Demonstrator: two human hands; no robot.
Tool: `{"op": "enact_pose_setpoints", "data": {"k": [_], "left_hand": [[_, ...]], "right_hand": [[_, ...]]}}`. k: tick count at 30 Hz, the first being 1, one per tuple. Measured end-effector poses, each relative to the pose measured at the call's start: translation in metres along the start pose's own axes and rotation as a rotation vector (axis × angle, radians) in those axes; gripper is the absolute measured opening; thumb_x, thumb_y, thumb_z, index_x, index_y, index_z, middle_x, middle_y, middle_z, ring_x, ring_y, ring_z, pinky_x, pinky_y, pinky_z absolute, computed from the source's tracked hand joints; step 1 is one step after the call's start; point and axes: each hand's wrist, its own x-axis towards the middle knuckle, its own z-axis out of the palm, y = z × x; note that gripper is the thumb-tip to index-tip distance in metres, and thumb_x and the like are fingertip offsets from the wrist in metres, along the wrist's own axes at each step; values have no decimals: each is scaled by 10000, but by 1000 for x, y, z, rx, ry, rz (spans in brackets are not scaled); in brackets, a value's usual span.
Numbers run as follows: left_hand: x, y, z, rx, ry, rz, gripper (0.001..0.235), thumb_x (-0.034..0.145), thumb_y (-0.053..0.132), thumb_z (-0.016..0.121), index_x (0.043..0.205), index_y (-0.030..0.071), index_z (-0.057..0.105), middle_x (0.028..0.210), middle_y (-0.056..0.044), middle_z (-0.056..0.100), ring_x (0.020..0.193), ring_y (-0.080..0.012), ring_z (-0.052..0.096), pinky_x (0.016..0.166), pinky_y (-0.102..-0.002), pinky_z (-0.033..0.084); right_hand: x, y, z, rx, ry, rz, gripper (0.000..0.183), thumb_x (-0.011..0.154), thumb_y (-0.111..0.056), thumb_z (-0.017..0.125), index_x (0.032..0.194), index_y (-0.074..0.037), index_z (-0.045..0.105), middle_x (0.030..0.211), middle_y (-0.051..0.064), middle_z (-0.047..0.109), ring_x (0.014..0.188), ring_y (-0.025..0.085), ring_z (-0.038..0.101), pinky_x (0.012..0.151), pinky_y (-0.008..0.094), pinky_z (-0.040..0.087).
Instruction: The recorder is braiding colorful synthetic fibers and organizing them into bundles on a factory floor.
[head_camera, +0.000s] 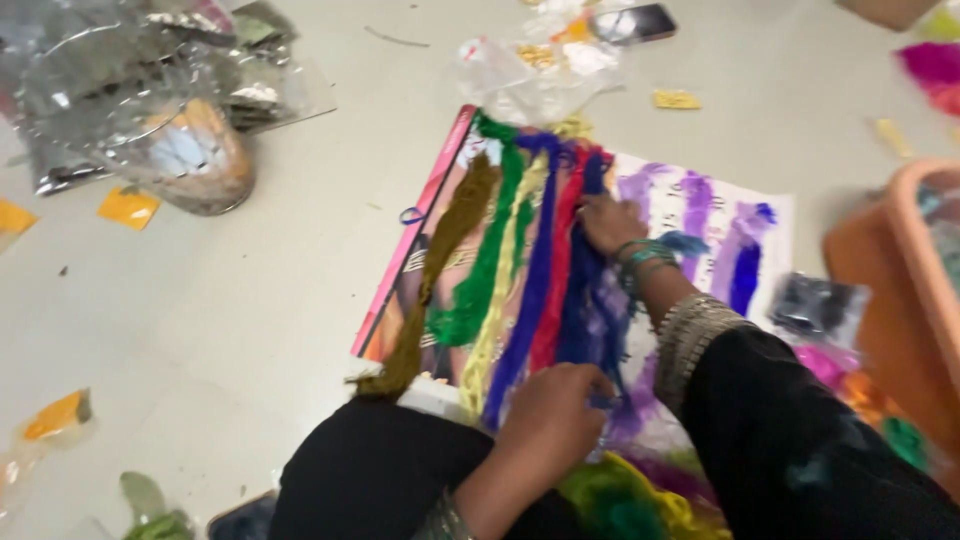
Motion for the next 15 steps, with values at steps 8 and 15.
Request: {"op": "enact_pose_setpoints", "data": {"k": [8,15], "left_hand": [[17,-22,3,-267,140,24,203,803,83,657,980,106,753,941,-122,743,929,-297,723,802,-401,568],[29,17,-6,-352,426,219,715,671,169,871,1300,34,560,1160,-166,648,1070,-264,616,916,-368,511]], "right_hand": [[-134,-52,-146,947,205,16,447,1019,-256,473,1380,-64,652,1406,89,641,1223,206,567,1032,363,433],[-274,-114,-246,1035,93,-275,518,1060,-275,415,1487,9,483,1585,185,481,1478,294,446,1228,401,314]]}}
